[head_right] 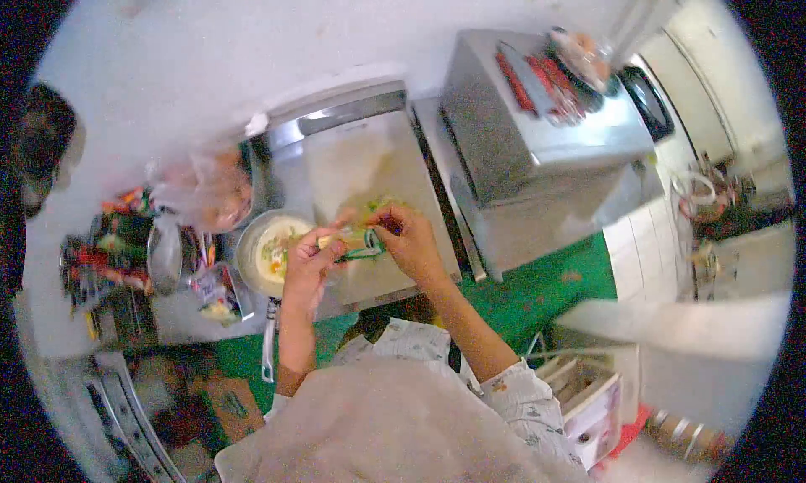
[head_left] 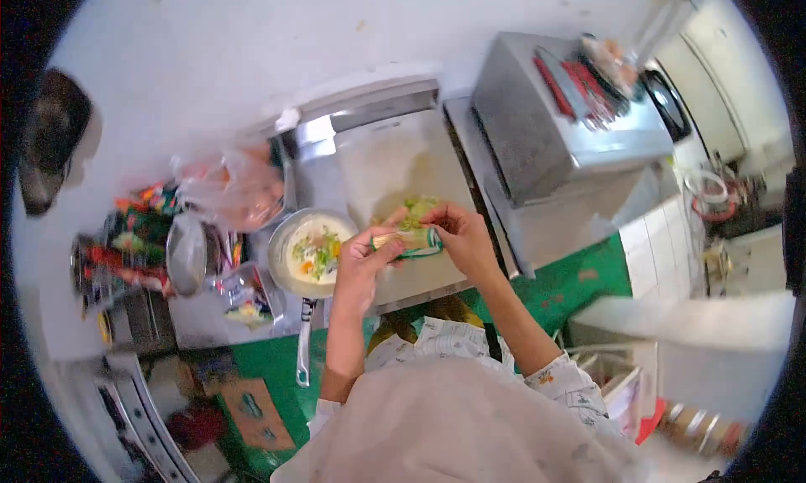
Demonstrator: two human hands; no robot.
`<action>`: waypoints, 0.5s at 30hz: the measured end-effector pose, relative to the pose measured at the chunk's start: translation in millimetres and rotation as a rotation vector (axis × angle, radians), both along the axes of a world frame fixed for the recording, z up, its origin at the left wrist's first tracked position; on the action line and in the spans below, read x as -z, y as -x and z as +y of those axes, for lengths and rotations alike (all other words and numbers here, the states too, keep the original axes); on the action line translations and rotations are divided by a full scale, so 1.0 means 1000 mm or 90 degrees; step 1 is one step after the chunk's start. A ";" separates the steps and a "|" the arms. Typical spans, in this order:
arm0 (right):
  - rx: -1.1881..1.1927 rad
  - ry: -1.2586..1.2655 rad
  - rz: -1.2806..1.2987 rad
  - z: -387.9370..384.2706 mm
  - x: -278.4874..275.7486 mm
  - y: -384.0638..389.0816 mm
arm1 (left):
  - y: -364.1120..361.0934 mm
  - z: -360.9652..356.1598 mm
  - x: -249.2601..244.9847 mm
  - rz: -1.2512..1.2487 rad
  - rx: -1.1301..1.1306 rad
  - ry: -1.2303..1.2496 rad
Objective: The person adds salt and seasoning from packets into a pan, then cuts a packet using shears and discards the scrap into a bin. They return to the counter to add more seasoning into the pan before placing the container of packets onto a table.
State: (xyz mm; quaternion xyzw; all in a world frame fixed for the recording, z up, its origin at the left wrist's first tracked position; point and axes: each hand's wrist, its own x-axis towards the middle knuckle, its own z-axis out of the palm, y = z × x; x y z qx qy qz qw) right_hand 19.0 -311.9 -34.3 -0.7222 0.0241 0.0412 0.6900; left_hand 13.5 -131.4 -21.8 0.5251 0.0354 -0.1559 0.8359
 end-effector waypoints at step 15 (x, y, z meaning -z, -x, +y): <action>0.554 0.033 0.016 0.039 -0.034 0.276 | 0.131 -0.031 -0.006 -0.051 0.690 -0.055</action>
